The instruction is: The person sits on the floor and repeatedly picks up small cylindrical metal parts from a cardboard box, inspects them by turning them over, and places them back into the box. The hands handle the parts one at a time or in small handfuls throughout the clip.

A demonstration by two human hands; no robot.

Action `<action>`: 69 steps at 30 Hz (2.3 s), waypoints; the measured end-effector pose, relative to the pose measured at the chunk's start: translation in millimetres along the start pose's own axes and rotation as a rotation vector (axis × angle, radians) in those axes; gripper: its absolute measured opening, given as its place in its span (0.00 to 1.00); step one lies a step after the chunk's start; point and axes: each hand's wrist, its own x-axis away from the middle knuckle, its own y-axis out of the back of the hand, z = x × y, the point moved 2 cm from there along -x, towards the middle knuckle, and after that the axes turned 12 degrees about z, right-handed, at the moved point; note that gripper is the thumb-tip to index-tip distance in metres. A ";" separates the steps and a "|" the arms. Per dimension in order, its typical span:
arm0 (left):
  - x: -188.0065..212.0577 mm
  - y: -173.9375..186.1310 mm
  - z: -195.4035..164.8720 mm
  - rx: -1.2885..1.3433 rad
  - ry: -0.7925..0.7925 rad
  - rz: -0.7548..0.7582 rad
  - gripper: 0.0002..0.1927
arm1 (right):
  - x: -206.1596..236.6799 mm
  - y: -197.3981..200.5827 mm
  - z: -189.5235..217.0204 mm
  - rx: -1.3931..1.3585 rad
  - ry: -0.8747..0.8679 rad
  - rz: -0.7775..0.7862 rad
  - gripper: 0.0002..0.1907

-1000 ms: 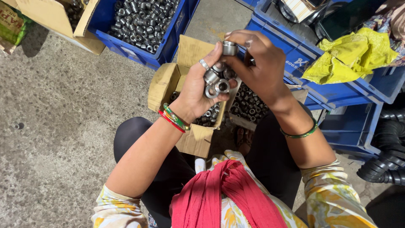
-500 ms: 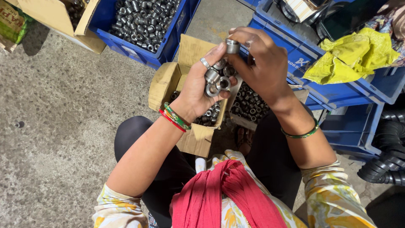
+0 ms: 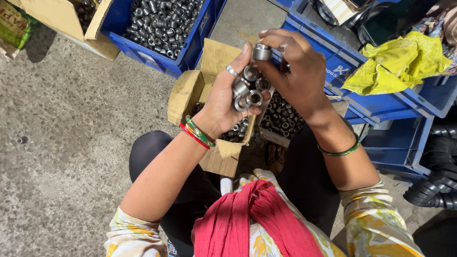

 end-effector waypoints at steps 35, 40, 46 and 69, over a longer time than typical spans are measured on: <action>-8.1 21.5 -0.8 0.104 -0.239 -0.223 0.16 | -3.5 -5.8 26.0 -0.262 -0.064 0.307 0.16; -2.4 5.9 -2.5 0.059 -0.072 -0.018 0.16 | -2.8 -1.3 6.1 -0.699 -0.362 0.143 0.15; -1.6 -1.4 1.6 0.035 -0.083 0.039 0.18 | -3.1 -0.6 0.2 -0.998 -0.415 0.157 0.15; 3.7 1.0 -4.4 -0.181 -0.249 -0.038 0.15 | 5.7 -1.2 -0.6 -0.349 -0.161 -0.042 0.06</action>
